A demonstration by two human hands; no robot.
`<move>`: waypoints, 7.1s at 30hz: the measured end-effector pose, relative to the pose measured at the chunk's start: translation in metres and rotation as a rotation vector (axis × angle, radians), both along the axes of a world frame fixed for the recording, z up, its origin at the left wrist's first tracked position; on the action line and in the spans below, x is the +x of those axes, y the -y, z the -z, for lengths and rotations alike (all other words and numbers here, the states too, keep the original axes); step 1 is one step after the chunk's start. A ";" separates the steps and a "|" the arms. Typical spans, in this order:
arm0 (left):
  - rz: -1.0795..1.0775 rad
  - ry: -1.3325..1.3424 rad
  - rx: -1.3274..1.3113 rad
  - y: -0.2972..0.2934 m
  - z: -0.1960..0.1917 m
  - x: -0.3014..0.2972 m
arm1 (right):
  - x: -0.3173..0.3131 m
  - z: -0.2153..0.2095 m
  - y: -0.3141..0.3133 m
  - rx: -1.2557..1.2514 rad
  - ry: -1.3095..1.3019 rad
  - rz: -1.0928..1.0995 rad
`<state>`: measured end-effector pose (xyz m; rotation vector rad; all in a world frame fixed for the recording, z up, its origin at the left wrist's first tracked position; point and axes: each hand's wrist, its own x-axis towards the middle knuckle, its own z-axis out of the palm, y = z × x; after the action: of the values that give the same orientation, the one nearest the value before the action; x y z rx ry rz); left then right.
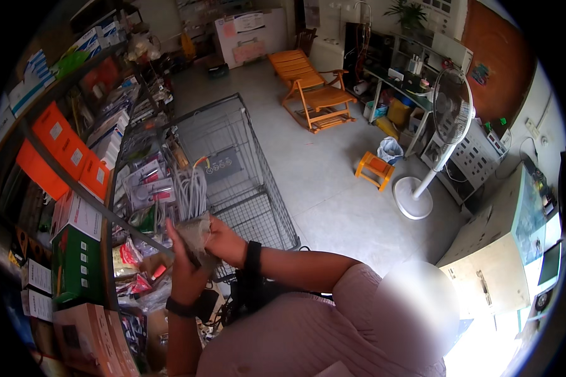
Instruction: The person wipes down several gray and white cables using a cloth by hand while in a storage area.
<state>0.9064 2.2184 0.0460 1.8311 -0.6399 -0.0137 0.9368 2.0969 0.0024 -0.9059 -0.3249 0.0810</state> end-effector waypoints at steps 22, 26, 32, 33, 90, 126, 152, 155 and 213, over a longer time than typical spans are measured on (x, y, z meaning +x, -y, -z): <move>-0.116 -0.056 0.300 -0.049 0.018 -0.023 | 0.030 -0.065 0.089 0.260 0.140 0.218; -0.198 -0.268 -0.090 -0.055 0.005 -0.020 | 0.026 -0.054 0.084 0.261 0.100 -0.002; -0.150 0.008 -0.107 -0.054 -0.004 -0.010 | 0.019 -0.030 0.044 -0.016 0.100 -0.062; -0.163 0.146 -0.051 -0.050 -0.003 -0.008 | 0.020 -0.021 0.036 -0.272 0.217 0.007; -0.165 0.362 0.605 -0.058 0.004 -0.036 | 0.007 -0.033 0.000 0.238 -0.003 0.149; 0.149 0.036 -0.452 -0.059 -0.022 -0.014 | -0.018 -0.042 -0.006 -1.165 0.783 0.230; 0.235 -0.264 -1.209 -0.061 0.015 -0.021 | -0.038 -0.029 0.021 -0.892 0.559 -0.102; 0.186 -0.349 -1.211 -0.041 0.019 -0.027 | -0.040 -0.027 0.024 -0.864 0.464 -0.173; -1.526 -1.359 0.209 -0.522 0.573 0.102 | 0.143 0.156 -0.097 -0.458 -1.501 0.340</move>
<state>1.0085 2.7400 -0.5275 1.5856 1.7208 -0.2759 1.0794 2.1943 -0.1539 -1.1000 1.2826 0.4955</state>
